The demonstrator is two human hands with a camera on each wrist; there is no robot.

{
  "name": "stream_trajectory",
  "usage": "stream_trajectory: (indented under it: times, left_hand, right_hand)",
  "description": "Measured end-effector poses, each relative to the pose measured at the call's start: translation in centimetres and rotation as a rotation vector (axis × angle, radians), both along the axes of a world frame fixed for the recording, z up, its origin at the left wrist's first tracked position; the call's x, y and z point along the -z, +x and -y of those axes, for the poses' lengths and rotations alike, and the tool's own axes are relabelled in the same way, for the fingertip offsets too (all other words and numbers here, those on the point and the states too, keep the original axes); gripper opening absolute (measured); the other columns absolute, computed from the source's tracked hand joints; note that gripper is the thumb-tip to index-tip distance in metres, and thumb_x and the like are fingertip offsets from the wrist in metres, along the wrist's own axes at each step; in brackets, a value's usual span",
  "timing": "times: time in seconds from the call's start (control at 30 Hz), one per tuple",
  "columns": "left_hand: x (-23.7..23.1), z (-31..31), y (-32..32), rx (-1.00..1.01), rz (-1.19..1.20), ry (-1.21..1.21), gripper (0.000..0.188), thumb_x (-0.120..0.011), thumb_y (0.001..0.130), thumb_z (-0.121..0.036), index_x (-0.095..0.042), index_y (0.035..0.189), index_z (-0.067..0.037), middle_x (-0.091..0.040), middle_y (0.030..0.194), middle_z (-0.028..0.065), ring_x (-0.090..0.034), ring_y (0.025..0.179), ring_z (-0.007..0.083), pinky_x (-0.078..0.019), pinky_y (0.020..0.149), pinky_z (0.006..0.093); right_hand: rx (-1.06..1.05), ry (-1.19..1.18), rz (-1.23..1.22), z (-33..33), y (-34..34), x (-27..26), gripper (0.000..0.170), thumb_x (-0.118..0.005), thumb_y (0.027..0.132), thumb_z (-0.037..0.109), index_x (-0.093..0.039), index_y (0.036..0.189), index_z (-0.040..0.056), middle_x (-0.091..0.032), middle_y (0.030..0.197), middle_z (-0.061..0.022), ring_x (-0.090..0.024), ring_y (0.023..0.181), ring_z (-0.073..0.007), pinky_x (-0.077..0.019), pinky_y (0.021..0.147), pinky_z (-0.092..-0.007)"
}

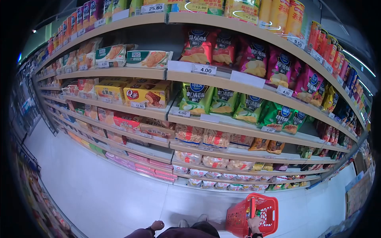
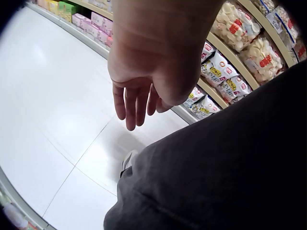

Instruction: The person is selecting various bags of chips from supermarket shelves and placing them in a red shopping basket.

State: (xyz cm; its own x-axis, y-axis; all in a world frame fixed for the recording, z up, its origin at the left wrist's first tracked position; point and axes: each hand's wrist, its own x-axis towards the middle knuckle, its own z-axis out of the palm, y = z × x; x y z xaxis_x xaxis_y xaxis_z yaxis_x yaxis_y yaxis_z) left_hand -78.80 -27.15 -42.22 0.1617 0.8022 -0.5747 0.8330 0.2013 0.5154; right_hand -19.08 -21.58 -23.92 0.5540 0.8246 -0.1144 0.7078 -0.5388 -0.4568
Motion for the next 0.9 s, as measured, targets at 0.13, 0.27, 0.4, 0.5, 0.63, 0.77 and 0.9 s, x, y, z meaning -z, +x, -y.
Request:
stream_trajectory:
  times: [0.13, 0.27, 0.4, 0.5, 0.63, 0.77, 0.9]
  left_hand:
    - [-2.9, -4.5, 2.2, 0.065, 0.058, 0.093, 0.03, -0.055, 0.083, -0.032, -0.07, 0.097, -0.01, -0.07, 0.096, 0.0151, -0.066, 0.092, 0.0333, -0.0522, 0.085, 0.0414]
    - [-5.4, -6.9, 3.8, 0.108, 0.036, 0.025, 0.028, -0.054, 0.082, -0.028, -0.069, 0.096, -0.009, -0.068, 0.1, 0.0176, -0.064, 0.094, 0.0361, -0.0509, 0.086, 0.0436]
    - [-6.0, -7.2, 4.3, 0.128, 0.019, 0.021, 0.027, -0.053, 0.082, -0.027, -0.069, 0.096, -0.009, -0.068, 0.1, 0.0177, -0.064, 0.095, 0.036, -0.0507, 0.087, 0.0438]
    - [-5.2, -6.0, 4.0, 0.103, 0.023, 0.01, 0.028, -0.053, 0.082, -0.028, -0.069, 0.096, -0.009, -0.069, 0.1, 0.0181, -0.065, 0.096, 0.0357, -0.0507, 0.088, 0.044]
    - [-3.5, -3.4, 2.0, 0.152, -0.044, 0.025, 0.03, -0.055, 0.084, -0.031, -0.07, 0.099, -0.011, -0.071, 0.094, 0.0148, -0.069, 0.086, 0.0304, -0.0532, 0.084, 0.0402]
    - [-2.0, 0.0, 0.1, 0.097, -0.11, -0.071, 0.03, -0.055, 0.083, -0.032, -0.071, 0.095, -0.01, -0.072, 0.087, 0.0136, -0.07, 0.077, 0.0293, -0.0555, 0.079, 0.0402]
    - [-1.7, 2.5, -1.4, 0.346, -0.188, -0.068, 0.03, -0.055, 0.082, -0.034, -0.072, 0.092, -0.012, -0.071, 0.093, 0.0161, -0.067, 0.085, 0.0364, -0.0543, 0.08, 0.0442]
  right_hand:
    - [-0.129, 0.029, -0.252, 0.3, -2.3, -0.3, 0.026, -0.074, 0.067, 0.024, -0.067, 0.078, 0.0011, -0.062, 0.053, -0.0103, -0.064, 0.052, -0.0187, -0.0508, 0.053, -0.0359]
    - [-0.294, -0.216, -0.265, 0.3, -5.0, -3.6, 0.042, -0.077, 0.065, 0.038, -0.071, 0.094, 0.0075, -0.07, 0.077, -0.0165, -0.068, 0.076, -0.0344, -0.0538, 0.075, -0.0414]
    - [-0.456, -0.314, -0.191, -0.2, -6.2, -1.8, 0.047, -0.077, 0.065, 0.042, -0.071, 0.095, 0.0062, -0.069, 0.08, -0.0195, -0.068, 0.077, -0.0349, -0.054, 0.075, -0.0417]
    - [-0.547, -0.309, -0.203, -0.4, -7.3, -1.0, 0.049, -0.078, 0.065, 0.044, -0.07, 0.095, 0.0061, -0.069, 0.078, -0.0184, -0.068, 0.077, -0.0332, -0.0537, 0.074, -0.041]
    - [-0.68, -0.272, -0.226, -0.7, -10.3, -4.3, 0.049, -0.077, 0.068, 0.045, -0.068, 0.09, 0.0031, -0.068, 0.074, -0.0184, -0.068, 0.074, -0.0339, -0.0535, 0.071, -0.0415]
    - [-0.61, -0.346, -0.345, -0.9, -10.7, -2.3, 0.055, -0.077, 0.071, 0.047, -0.066, 0.092, -0.0029, -0.066, 0.066, -0.0157, -0.067, 0.065, -0.0324, -0.0543, 0.068, -0.0423]
    - [-0.663, -0.23, -0.373, -1.0, -11.3, -4.1, 0.074, -0.068, 0.078, 0.057, -0.06, 0.099, -0.0127, -0.067, 0.08, -0.0269, -0.067, 0.083, -0.0421, -0.0523, 0.078, -0.0465]
